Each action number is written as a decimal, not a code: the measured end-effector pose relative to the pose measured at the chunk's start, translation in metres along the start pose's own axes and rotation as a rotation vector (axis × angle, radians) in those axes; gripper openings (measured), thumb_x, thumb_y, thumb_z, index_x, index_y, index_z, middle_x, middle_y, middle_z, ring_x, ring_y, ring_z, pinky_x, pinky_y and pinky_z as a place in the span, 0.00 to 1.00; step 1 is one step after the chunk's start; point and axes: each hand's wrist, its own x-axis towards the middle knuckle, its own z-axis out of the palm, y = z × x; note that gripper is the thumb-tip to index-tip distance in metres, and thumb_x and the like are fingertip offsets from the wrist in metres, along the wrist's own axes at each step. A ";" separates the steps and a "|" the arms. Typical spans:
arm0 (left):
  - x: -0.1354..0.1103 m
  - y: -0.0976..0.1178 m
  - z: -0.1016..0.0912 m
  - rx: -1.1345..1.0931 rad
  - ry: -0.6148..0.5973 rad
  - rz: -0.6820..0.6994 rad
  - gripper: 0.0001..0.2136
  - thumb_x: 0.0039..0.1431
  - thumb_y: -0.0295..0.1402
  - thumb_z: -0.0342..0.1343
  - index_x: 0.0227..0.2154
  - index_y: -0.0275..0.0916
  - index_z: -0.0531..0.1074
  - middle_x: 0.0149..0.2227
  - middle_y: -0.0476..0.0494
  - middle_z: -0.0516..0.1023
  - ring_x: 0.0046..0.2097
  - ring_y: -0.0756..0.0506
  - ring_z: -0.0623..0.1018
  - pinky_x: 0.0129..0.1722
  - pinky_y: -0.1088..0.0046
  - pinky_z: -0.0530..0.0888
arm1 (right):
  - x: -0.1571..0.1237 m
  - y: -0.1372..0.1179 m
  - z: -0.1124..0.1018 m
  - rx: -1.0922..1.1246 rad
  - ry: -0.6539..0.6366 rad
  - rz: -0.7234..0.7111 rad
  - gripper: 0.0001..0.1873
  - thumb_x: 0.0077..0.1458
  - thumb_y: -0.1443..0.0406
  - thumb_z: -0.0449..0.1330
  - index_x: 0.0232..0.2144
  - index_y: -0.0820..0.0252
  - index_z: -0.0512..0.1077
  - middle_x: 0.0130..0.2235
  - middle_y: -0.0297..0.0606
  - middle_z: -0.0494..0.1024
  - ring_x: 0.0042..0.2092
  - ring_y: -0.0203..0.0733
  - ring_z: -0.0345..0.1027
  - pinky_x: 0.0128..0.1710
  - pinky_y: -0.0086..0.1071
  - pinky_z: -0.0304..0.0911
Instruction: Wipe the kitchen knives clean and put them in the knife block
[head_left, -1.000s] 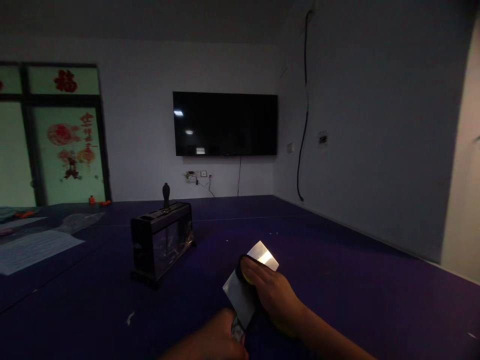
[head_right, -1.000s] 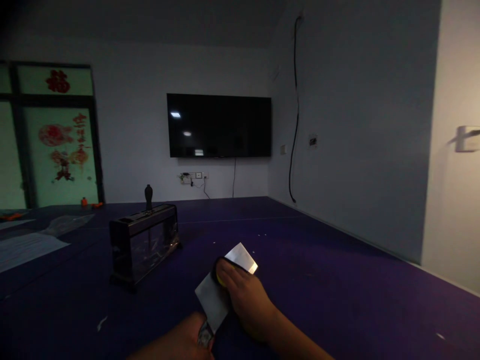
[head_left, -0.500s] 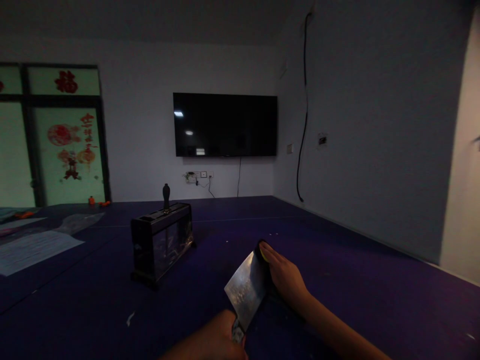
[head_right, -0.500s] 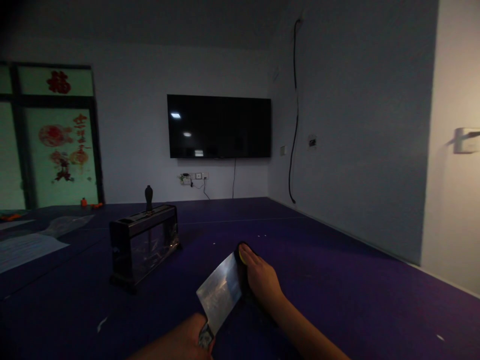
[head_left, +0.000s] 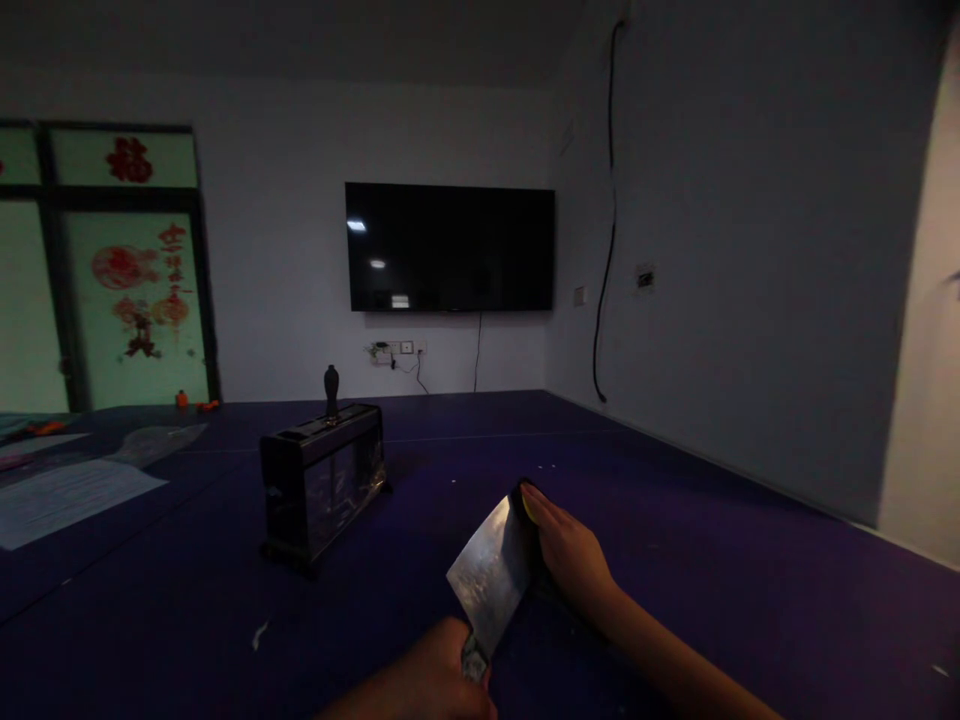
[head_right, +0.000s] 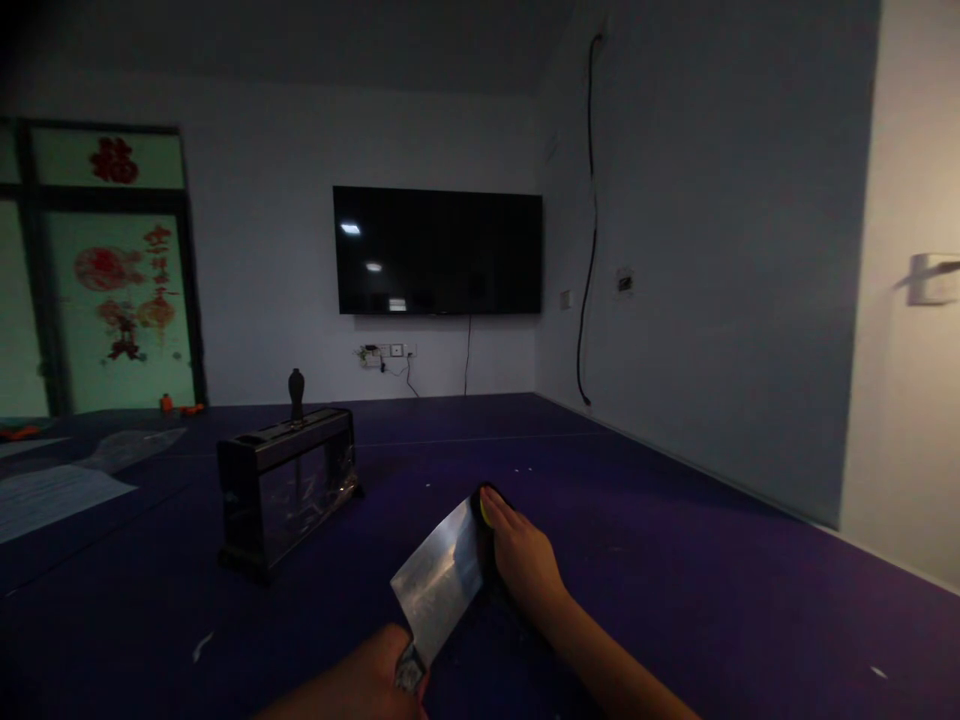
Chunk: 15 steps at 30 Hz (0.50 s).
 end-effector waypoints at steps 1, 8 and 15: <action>0.000 0.000 0.000 -0.016 0.011 0.011 0.14 0.32 0.20 0.56 0.27 0.36 0.64 0.22 0.54 0.64 0.23 0.55 0.64 0.18 0.80 0.58 | -0.001 0.000 0.000 -0.001 -0.002 0.006 0.27 0.51 0.76 0.42 0.54 0.62 0.59 0.53 0.41 0.64 0.52 0.40 0.61 0.51 0.36 0.57; 0.001 -0.002 0.006 -0.207 0.065 0.024 0.13 0.35 0.19 0.56 0.25 0.37 0.61 0.18 0.58 0.62 0.18 0.56 0.62 0.18 0.81 0.57 | -0.003 0.000 0.002 -0.006 -0.059 0.010 0.30 0.47 0.78 0.42 0.54 0.63 0.60 0.53 0.40 0.64 0.51 0.40 0.61 0.50 0.35 0.59; 0.010 -0.017 0.008 -0.314 0.082 0.083 0.13 0.35 0.23 0.57 0.26 0.37 0.61 0.16 0.59 0.62 0.16 0.56 0.61 0.17 0.80 0.57 | -0.005 0.001 0.003 -0.031 -0.034 -0.045 0.29 0.48 0.78 0.42 0.53 0.64 0.61 0.53 0.42 0.64 0.51 0.40 0.62 0.50 0.35 0.59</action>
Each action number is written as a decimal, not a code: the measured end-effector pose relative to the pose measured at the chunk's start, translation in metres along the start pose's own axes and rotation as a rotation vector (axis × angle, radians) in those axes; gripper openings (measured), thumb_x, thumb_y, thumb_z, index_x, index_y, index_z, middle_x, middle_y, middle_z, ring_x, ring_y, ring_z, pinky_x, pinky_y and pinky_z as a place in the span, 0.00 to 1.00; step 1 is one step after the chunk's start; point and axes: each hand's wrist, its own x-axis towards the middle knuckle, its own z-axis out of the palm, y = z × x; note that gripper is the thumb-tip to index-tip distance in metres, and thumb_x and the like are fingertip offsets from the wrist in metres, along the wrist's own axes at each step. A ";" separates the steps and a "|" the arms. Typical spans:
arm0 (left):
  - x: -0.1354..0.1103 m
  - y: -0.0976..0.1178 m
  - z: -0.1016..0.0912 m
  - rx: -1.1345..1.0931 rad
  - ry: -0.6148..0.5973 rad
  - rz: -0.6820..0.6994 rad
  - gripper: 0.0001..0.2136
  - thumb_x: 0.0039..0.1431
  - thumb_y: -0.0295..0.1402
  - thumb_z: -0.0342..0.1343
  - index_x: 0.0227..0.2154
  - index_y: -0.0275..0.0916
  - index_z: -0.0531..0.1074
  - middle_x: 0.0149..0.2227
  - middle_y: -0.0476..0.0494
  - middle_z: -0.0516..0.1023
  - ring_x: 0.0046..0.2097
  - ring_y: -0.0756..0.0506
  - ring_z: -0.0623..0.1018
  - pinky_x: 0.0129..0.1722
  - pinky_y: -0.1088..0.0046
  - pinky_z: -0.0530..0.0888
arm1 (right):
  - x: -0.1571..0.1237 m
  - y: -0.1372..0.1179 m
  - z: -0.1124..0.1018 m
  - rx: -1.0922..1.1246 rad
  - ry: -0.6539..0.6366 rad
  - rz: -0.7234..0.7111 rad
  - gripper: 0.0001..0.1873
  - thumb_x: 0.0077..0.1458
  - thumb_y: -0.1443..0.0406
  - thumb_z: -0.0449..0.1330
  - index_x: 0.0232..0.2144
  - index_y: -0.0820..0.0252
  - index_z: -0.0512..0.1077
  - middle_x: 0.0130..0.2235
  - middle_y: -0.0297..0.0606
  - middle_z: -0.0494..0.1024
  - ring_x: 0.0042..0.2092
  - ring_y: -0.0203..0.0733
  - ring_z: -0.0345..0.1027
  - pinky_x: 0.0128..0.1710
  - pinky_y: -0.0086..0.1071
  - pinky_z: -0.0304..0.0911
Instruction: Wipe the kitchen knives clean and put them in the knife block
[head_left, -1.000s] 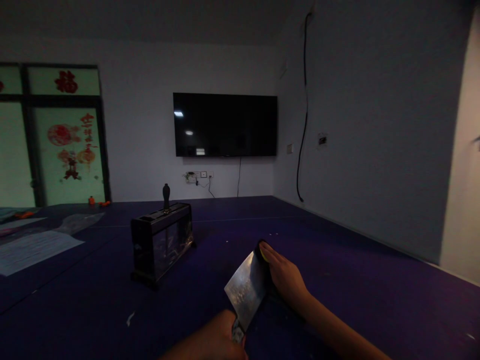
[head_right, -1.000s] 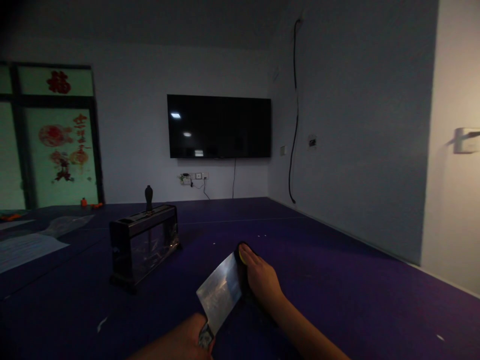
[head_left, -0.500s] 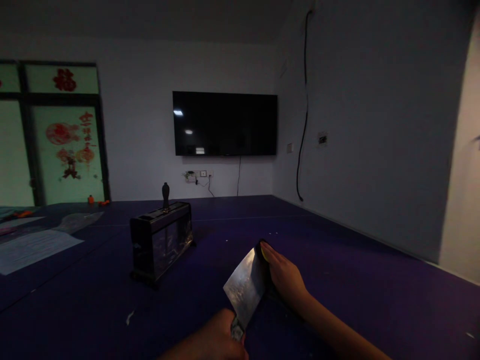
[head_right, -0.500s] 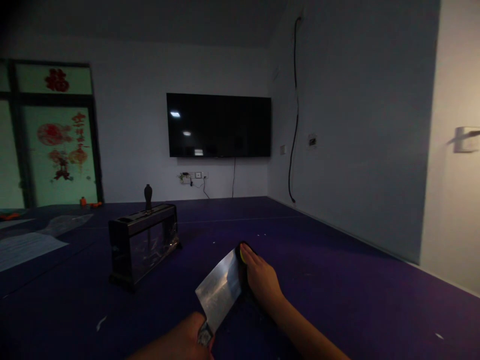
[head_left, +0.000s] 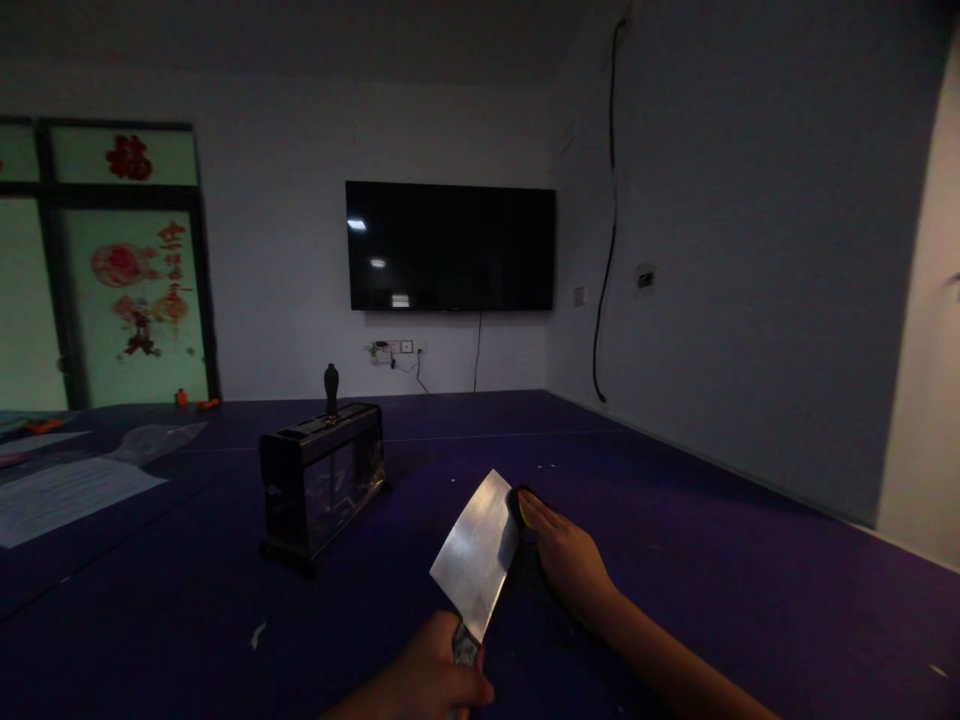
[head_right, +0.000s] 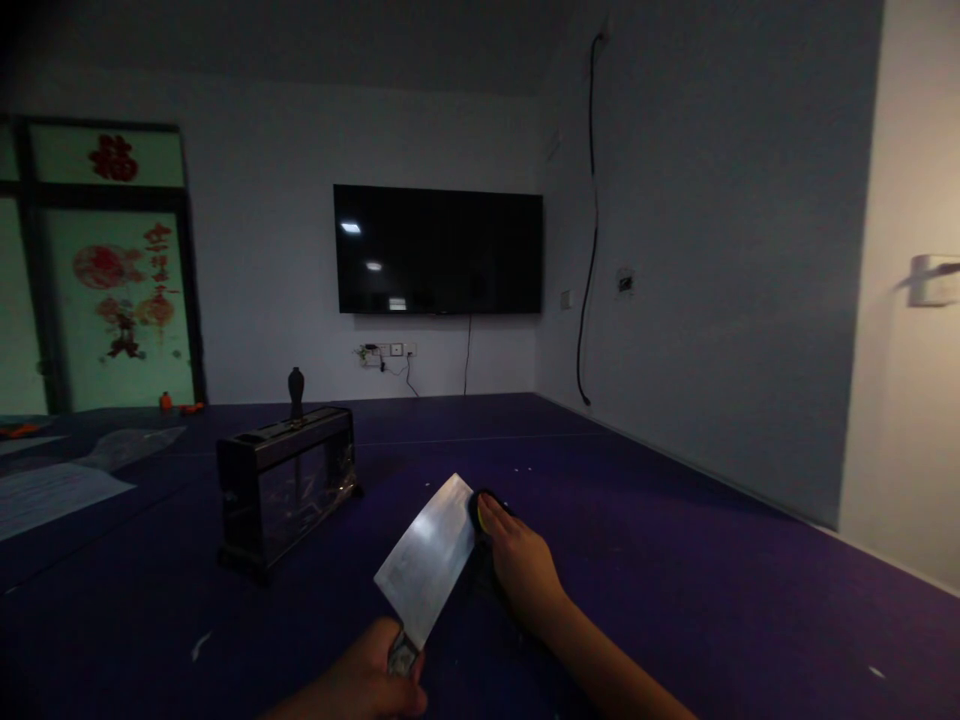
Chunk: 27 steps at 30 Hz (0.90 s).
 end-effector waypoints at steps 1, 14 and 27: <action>0.001 -0.001 0.000 -0.016 -0.002 0.001 0.13 0.35 0.23 0.57 0.26 0.37 0.61 0.17 0.59 0.62 0.16 0.56 0.61 0.17 0.80 0.56 | 0.000 0.001 0.001 -0.007 -0.004 -0.009 0.29 0.48 0.79 0.42 0.52 0.65 0.61 0.53 0.42 0.64 0.51 0.40 0.62 0.50 0.35 0.59; 0.003 -0.004 0.000 -0.048 0.010 0.029 0.12 0.37 0.23 0.56 0.26 0.37 0.60 0.16 0.59 0.62 0.15 0.56 0.60 0.17 0.79 0.56 | -0.004 0.000 0.004 -0.093 -0.007 -0.058 0.30 0.45 0.79 0.43 0.51 0.67 0.63 0.55 0.45 0.61 0.51 0.41 0.62 0.49 0.33 0.60; -0.003 0.004 0.001 0.150 -0.012 0.000 0.12 0.36 0.22 0.56 0.26 0.37 0.61 0.18 0.57 0.62 0.19 0.56 0.61 0.19 0.80 0.57 | -0.005 -0.005 -0.002 -0.044 0.090 -0.087 0.28 0.49 0.78 0.43 0.52 0.65 0.61 0.54 0.44 0.62 0.52 0.41 0.61 0.49 0.33 0.60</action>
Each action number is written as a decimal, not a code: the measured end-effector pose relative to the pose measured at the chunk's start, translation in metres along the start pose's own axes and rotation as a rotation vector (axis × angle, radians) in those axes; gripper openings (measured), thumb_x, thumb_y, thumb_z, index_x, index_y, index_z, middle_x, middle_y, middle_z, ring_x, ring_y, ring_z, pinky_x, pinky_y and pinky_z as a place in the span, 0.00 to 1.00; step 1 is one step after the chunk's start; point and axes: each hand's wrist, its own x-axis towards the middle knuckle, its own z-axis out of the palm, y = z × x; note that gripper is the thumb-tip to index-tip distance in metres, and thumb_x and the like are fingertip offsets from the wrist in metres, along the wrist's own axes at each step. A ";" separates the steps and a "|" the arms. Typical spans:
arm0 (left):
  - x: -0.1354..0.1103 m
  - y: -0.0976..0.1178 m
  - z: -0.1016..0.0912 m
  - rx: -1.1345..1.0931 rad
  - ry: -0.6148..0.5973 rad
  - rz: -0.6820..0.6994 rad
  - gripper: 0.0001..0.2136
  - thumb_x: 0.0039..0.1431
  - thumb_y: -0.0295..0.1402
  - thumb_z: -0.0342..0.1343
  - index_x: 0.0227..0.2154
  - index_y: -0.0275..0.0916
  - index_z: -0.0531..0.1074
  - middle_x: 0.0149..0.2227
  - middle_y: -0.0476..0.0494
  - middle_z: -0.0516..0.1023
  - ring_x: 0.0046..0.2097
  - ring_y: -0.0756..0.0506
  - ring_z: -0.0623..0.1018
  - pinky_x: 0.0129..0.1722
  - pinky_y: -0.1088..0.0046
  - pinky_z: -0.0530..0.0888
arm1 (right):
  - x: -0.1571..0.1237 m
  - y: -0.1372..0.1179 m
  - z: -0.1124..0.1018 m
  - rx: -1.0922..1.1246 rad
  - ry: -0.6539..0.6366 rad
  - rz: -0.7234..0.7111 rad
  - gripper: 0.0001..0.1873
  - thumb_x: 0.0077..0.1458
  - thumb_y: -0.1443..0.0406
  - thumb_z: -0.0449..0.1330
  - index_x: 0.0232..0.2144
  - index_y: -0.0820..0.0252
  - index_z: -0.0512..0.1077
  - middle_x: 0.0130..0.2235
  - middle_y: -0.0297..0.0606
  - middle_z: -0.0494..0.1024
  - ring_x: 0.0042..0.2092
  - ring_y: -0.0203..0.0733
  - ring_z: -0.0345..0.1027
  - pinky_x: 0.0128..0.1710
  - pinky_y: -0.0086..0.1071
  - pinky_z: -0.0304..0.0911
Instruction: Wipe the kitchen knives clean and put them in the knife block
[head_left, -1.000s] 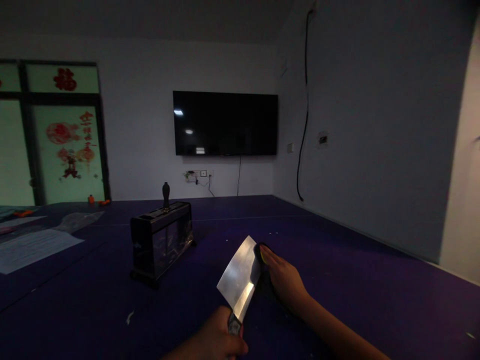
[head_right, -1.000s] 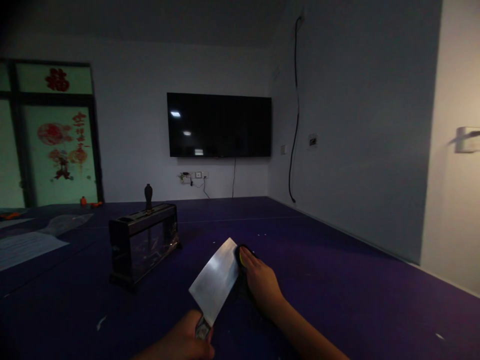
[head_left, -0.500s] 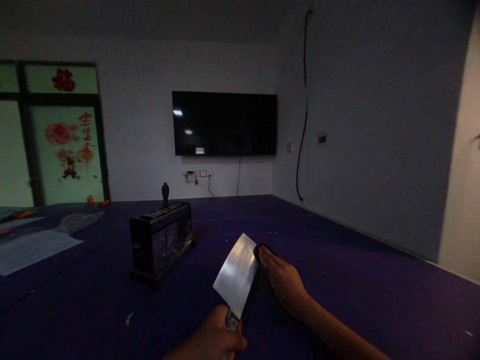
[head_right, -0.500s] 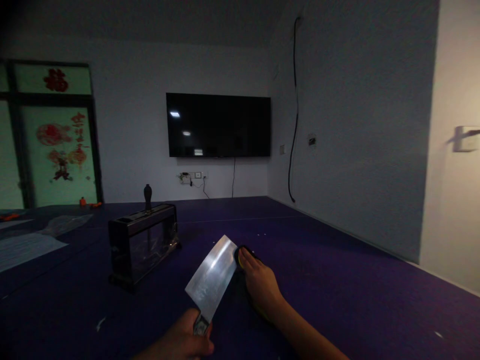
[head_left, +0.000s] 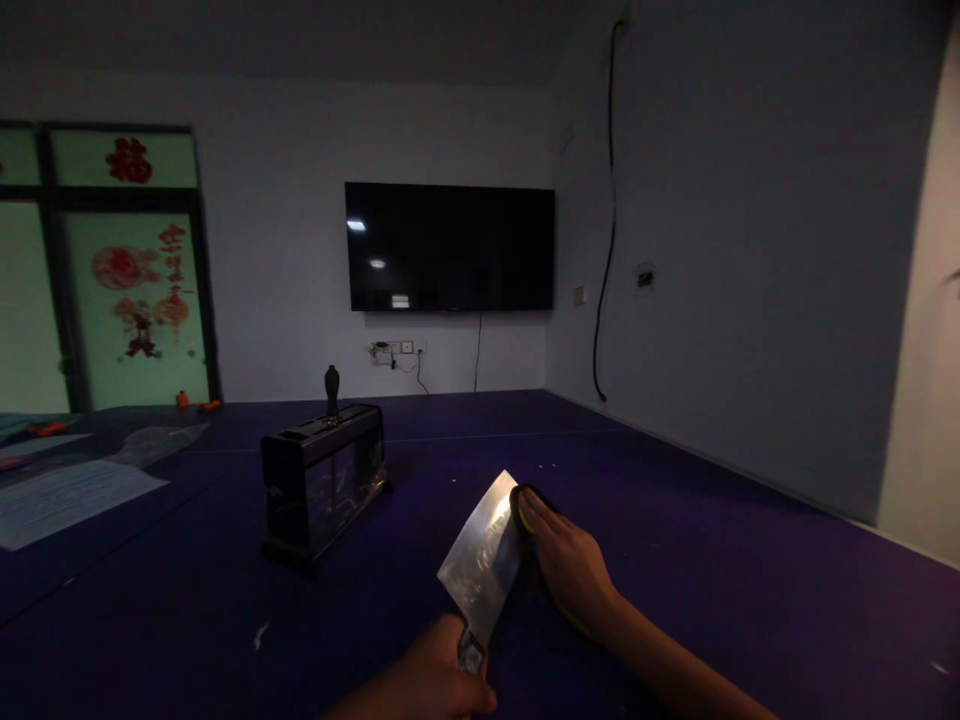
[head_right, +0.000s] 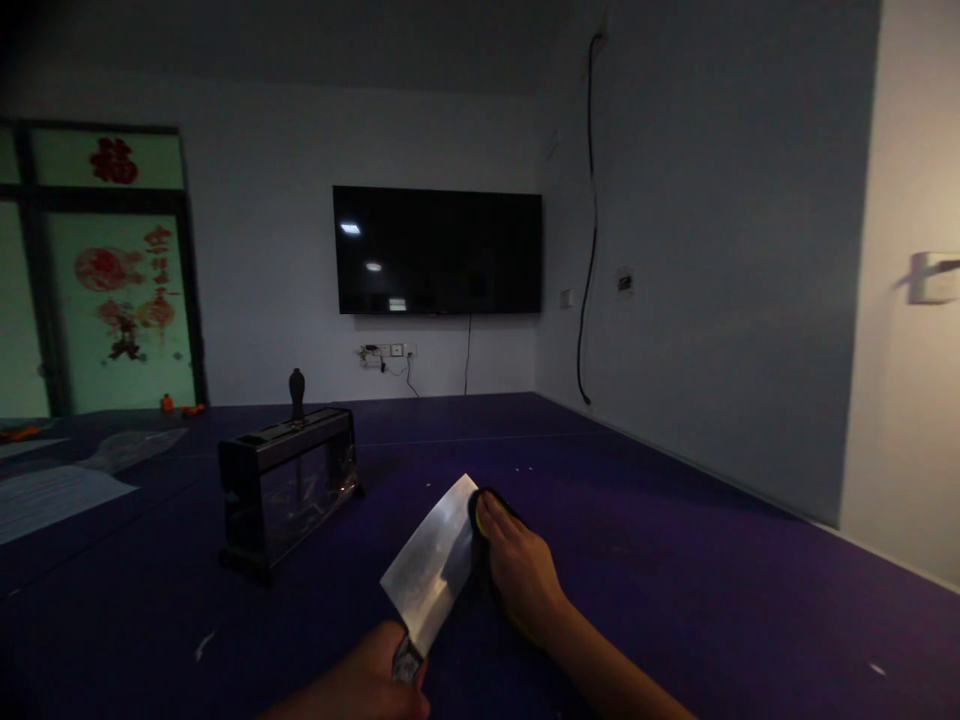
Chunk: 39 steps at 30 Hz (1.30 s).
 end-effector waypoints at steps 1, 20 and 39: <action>-0.002 0.003 0.000 0.050 0.005 -0.013 0.12 0.35 0.21 0.56 0.26 0.37 0.62 0.20 0.56 0.63 0.20 0.56 0.62 0.19 0.81 0.57 | 0.000 0.000 -0.001 0.004 0.013 0.006 0.28 0.49 0.77 0.42 0.53 0.64 0.61 0.54 0.43 0.62 0.52 0.41 0.61 0.50 0.33 0.60; -0.003 0.006 0.001 0.222 0.014 -0.039 0.16 0.33 0.24 0.58 0.31 0.37 0.66 0.25 0.52 0.66 0.25 0.53 0.65 0.21 0.79 0.60 | 0.008 -0.015 -0.010 0.012 0.029 -0.021 0.31 0.48 0.78 0.44 0.55 0.60 0.57 0.54 0.39 0.62 0.51 0.41 0.61 0.50 0.35 0.60; -0.002 0.008 0.005 -0.110 0.091 -0.064 0.12 0.35 0.19 0.53 0.25 0.37 0.60 0.17 0.59 0.61 0.16 0.56 0.61 0.18 0.79 0.57 | 0.004 -0.016 -0.002 0.042 -0.080 -0.049 0.29 0.48 0.79 0.42 0.53 0.65 0.61 0.55 0.42 0.61 0.54 0.40 0.58 0.51 0.33 0.58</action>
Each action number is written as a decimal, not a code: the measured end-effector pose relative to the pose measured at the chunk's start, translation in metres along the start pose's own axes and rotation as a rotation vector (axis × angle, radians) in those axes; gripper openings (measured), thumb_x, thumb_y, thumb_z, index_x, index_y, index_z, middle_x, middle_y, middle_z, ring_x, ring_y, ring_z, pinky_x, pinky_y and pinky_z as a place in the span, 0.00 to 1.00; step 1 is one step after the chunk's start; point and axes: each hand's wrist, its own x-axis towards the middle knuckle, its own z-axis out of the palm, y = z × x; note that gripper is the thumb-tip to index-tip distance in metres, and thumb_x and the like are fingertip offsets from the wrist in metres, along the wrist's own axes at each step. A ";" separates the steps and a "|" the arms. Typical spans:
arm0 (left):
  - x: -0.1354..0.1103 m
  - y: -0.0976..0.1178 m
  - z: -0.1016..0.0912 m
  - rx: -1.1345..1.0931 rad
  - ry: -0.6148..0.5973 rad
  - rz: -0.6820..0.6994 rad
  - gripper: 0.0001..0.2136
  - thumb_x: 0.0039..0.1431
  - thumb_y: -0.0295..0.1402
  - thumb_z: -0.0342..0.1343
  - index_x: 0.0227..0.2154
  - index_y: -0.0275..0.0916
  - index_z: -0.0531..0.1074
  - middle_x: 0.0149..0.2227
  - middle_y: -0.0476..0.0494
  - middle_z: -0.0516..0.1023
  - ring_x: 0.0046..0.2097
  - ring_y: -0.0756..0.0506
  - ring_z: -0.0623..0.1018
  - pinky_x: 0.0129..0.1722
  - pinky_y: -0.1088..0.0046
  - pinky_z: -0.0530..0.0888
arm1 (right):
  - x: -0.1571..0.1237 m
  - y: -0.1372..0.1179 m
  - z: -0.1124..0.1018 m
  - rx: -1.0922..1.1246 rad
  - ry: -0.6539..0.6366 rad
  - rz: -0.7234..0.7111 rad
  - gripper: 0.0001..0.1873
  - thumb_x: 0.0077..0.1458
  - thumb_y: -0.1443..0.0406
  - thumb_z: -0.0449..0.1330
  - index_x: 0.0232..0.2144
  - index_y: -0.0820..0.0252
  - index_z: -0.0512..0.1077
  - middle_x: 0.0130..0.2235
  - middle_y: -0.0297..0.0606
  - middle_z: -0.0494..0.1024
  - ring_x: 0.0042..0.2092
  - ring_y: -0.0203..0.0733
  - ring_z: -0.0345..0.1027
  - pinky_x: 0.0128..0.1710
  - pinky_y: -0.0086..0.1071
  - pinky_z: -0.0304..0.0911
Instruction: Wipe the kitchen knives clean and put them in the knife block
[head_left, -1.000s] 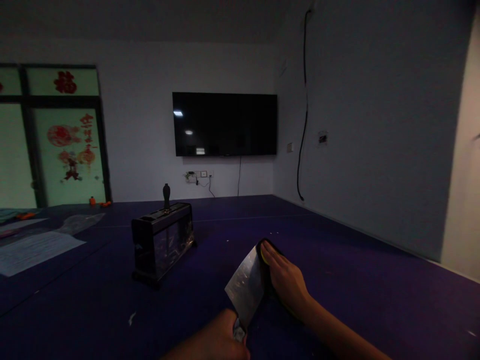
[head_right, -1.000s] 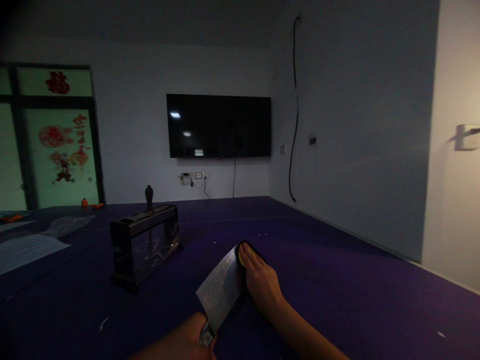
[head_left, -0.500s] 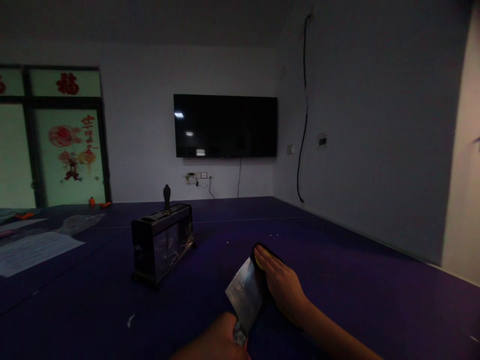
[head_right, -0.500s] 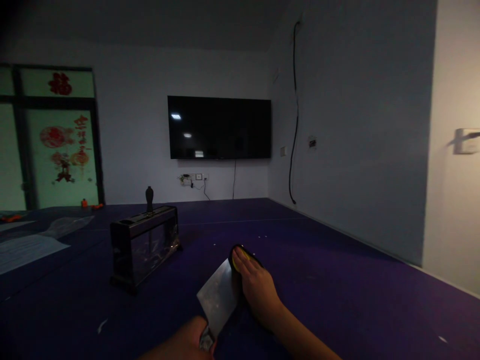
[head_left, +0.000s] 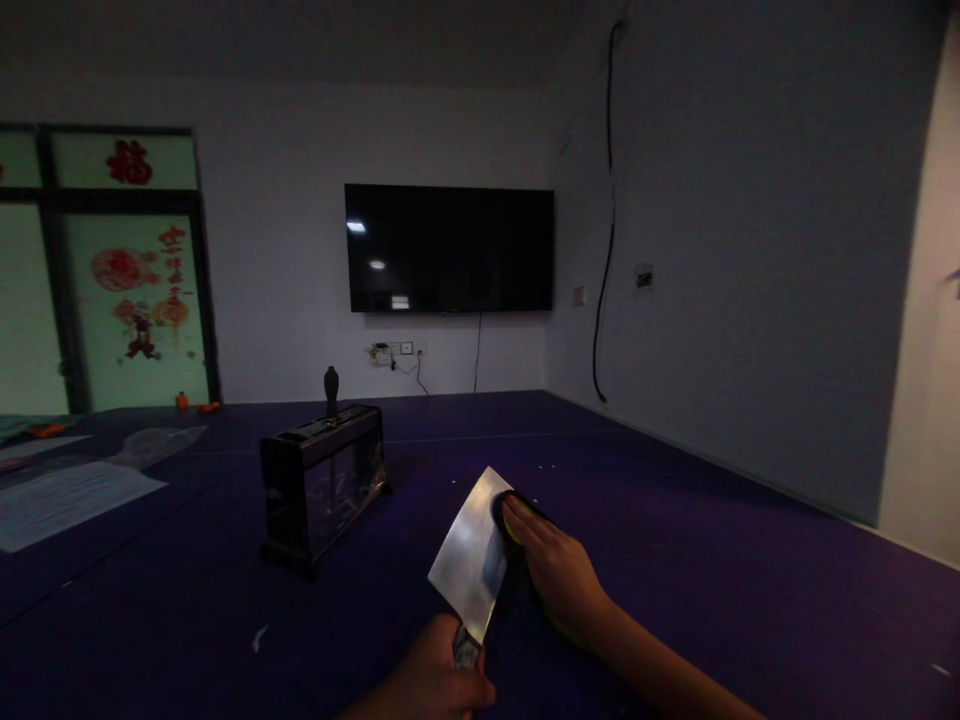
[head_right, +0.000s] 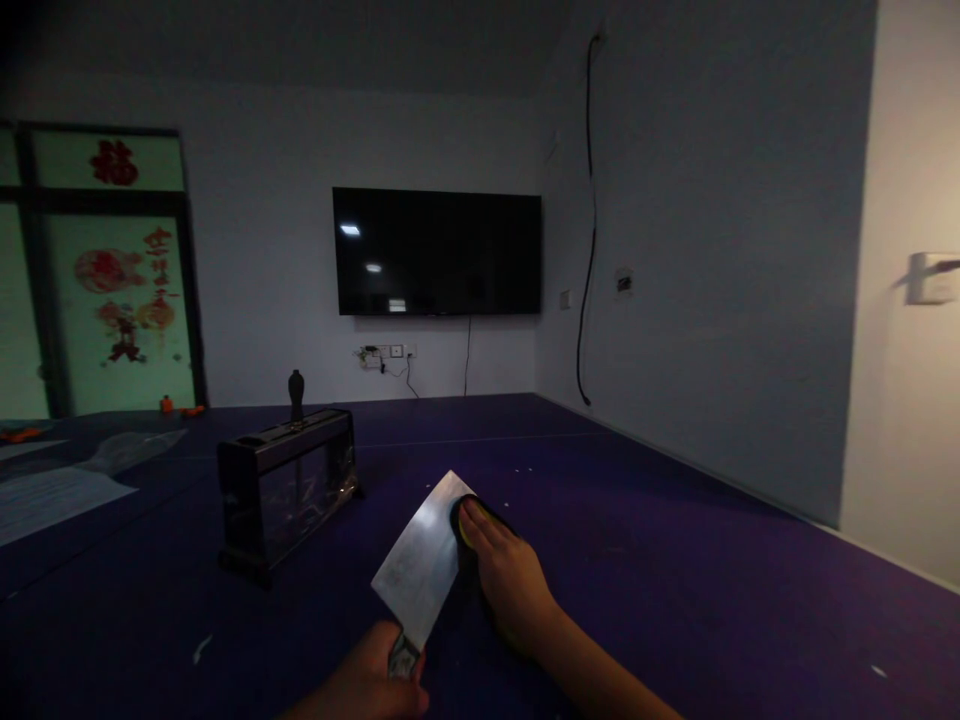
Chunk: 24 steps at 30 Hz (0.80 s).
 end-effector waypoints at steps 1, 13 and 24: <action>0.002 -0.002 0.000 -0.033 -0.005 0.014 0.11 0.36 0.19 0.53 0.25 0.37 0.60 0.17 0.59 0.61 0.16 0.56 0.60 0.17 0.79 0.57 | 0.000 0.000 0.000 0.000 -0.007 -0.005 0.29 0.48 0.79 0.42 0.52 0.66 0.61 0.55 0.43 0.61 0.53 0.40 0.58 0.51 0.33 0.58; 0.011 -0.020 -0.003 -0.144 -0.031 0.098 0.12 0.36 0.24 0.56 0.26 0.37 0.60 0.16 0.59 0.61 0.16 0.56 0.60 0.17 0.80 0.55 | -0.005 0.004 0.005 -0.023 0.018 -0.070 0.29 0.46 0.79 0.43 0.52 0.68 0.61 0.54 0.45 0.62 0.53 0.41 0.58 0.51 0.34 0.59; -0.001 0.000 -0.005 0.187 -0.045 0.032 0.12 0.34 0.21 0.56 0.25 0.37 0.62 0.20 0.55 0.63 0.21 0.54 0.63 0.20 0.79 0.58 | -0.004 -0.001 -0.001 0.016 0.108 -0.096 0.28 0.50 0.78 0.41 0.55 0.65 0.57 0.56 0.44 0.58 0.55 0.40 0.56 0.52 0.34 0.58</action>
